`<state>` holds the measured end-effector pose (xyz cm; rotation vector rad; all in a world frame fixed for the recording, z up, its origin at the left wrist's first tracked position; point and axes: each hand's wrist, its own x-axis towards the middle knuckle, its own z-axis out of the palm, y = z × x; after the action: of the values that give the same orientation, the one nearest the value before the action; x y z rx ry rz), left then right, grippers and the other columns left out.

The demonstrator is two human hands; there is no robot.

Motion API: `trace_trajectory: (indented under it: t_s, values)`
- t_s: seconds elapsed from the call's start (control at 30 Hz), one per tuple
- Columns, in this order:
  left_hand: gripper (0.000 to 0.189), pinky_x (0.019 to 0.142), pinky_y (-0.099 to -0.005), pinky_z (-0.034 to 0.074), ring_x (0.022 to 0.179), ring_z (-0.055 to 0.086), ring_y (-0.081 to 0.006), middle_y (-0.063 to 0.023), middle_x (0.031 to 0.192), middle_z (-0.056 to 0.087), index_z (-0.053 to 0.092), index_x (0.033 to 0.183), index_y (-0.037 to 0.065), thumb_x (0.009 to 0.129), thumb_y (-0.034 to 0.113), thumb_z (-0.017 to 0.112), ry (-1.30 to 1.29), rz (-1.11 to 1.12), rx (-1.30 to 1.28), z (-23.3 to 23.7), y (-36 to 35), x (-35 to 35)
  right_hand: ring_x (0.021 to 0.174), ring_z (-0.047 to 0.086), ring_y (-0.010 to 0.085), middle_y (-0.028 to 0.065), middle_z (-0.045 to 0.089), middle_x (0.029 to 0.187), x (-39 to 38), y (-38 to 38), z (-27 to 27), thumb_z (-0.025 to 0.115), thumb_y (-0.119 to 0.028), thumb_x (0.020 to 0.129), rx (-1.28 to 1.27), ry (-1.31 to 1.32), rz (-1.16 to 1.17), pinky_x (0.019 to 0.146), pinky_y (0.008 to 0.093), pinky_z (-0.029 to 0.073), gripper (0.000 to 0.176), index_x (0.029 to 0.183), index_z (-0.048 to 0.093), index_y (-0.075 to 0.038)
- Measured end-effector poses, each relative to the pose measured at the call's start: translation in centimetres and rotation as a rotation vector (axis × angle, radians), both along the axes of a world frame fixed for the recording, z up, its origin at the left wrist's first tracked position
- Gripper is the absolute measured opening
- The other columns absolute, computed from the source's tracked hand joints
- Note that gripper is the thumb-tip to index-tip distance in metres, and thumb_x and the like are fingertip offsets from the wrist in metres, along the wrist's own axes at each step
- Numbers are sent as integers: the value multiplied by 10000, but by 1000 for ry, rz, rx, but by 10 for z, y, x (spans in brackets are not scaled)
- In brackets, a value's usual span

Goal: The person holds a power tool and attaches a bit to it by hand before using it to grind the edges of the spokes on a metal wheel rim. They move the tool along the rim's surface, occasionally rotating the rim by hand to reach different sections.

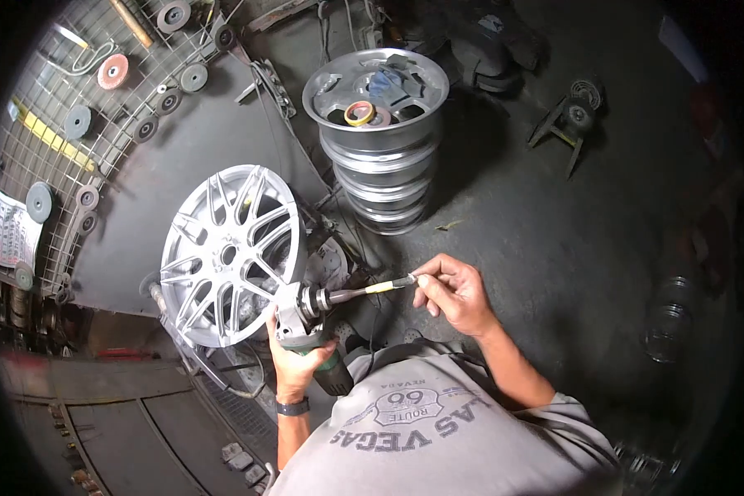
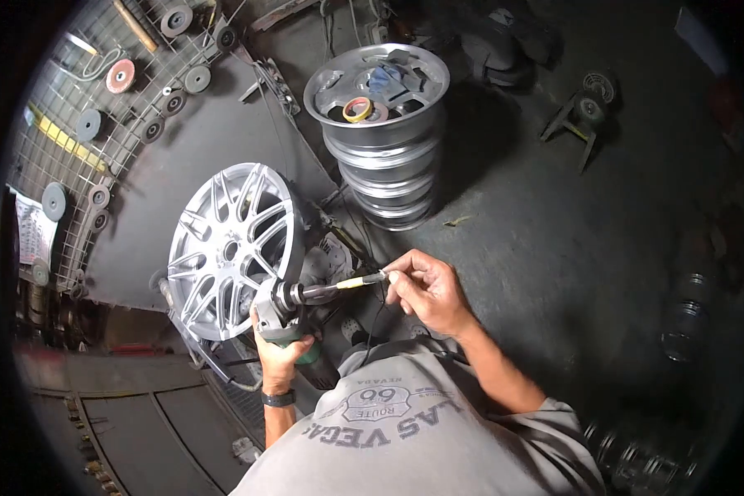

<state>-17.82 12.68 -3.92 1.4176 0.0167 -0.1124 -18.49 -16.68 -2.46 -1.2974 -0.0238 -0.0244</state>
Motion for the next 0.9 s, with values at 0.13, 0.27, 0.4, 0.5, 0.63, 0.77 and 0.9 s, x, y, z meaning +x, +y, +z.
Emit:
trace_trajectory:
  t_s: [0.13, 0.27, 0.4, 0.5, 0.63, 0.77, 0.9]
  values:
    - [1027, 903, -362, 561, 1094, 602, -214, -111, 1207, 590, 298, 1466, 31, 612, -17, 864, 21, -115, -50, 7, 8, 15, 646, 629, 94, 59, 704, 817, 6, -22, 37, 716, -37, 881, -630, -351, 3, 564, 245, 487, 154, 1027, 680, -6]
    - [1027, 827, -338, 578, 1025, 603, -198, -105, 1206, 581, 290, 1487, 38, 654, 36, 891, 2, -133, -9, 19, 9, 26, 721, 679, 229, 70, 700, 826, 29, -32, 44, 767, -51, 805, -975, -843, -33, 624, 329, 500, 203, 989, 682, -31]
    - [1019, 822, -334, 577, 1003, 604, -189, -100, 1190, 574, 294, 1495, 55, 670, 57, 891, 135, -169, 36, 29, 14, 30, 713, 673, 246, 73, 694, 813, 32, -32, 45, 772, -41, 781, -1059, -868, -18, 636, 356, 489, 175, 926, 673, -39]
    - [1004, 821, -331, 579, 1003, 604, -187, -104, 1188, 568, 297, 1496, 56, 682, 61, 885, 156, -168, 49, 31, 12, 26, 715, 669, 232, 65, 691, 816, 36, -33, 46, 763, -52, 786, -1132, -879, 30, 631, 356, 476, 163, 916, 666, -40]
    - [992, 829, -336, 587, 1006, 611, -191, -121, 1202, 559, 293, 1493, 43, 690, 56, 874, 134, -158, 72, 32, 10, 24, 688, 647, 226, 55, 649, 762, 39, -31, 44, 756, -74, 787, -1210, -896, 81, 622, 347, 459, 146, 889, 654, -47]
    - [1008, 810, -346, 595, 962, 645, -204, -144, 1186, 571, 268, 1506, 44, 702, 61, 876, 167, -177, 56, 41, 9, 21, 609, 581, 200, 31, 557, 679, 44, -29, 38, 733, -70, 765, -1377, -997, 102, 595, 340, 431, 128, 830, 624, -56]
    - [999, 797, -355, 599, 917, 672, -213, -153, 1138, 603, 257, 1512, 47, 722, 51, 870, 197, -186, 101, 41, 13, 21, 575, 540, 179, 15, 525, 655, 47, -29, 24, 712, -42, 735, -1419, -1102, 84, 573, 337, 417, 130, 818, 613, -52]
